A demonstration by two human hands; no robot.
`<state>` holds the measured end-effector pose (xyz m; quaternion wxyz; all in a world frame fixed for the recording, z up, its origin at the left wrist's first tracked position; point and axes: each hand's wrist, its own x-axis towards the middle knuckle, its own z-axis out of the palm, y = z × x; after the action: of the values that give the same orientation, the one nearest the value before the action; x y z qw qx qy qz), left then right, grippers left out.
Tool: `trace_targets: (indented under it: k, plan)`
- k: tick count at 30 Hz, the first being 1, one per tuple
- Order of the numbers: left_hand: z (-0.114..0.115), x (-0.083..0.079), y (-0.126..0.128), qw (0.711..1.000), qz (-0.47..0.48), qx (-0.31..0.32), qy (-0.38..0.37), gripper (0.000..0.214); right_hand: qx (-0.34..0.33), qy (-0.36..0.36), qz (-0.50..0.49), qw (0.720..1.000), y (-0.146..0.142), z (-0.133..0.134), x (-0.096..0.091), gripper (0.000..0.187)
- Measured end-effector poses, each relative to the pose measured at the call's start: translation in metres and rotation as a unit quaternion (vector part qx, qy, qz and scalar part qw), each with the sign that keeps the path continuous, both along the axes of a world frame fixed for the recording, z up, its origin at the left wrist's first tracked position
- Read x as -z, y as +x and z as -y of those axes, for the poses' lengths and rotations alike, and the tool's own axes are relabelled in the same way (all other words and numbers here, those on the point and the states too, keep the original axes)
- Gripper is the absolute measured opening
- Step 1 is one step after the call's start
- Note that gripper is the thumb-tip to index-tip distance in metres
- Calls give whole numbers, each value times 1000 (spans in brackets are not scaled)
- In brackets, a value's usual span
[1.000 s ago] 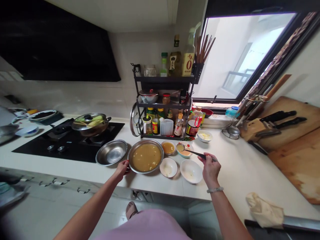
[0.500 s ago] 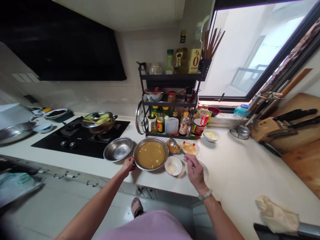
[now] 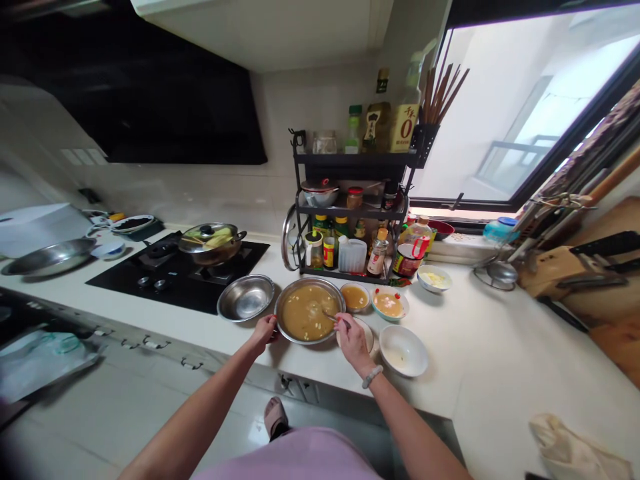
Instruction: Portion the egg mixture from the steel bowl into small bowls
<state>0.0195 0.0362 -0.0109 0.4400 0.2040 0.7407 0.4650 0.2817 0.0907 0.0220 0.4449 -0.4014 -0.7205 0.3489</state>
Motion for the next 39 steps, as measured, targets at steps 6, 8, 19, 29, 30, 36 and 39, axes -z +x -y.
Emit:
trace_targets:
  k: [6,8,19,29,30,36,39]
  plan:
    - [-1,1,-1,1000,3,1,-2,20,78,-164,-180,967,5,-6,5,28]
    - [-1,2,-1,1000,3,1,-2,20,92,-186,-239,948,8,-8,3,27]
    - [-1,6,-2,1000,7,-5,-1,20,146,-249,-368,884,25,-8,-27,19]
    - [0,4,-1,1000,15,-10,4,20,199,-203,-403,870,61,-19,-49,15]
    - [0,4,-1,1000,16,-10,8,21,209,-200,-406,867,67,-21,-50,16]
    - [1,7,-1,999,18,-11,24,27,274,-147,-415,855,109,-38,-51,18]
    - [1,9,-2,999,19,-13,27,27,303,-112,-375,869,128,-43,-47,19]
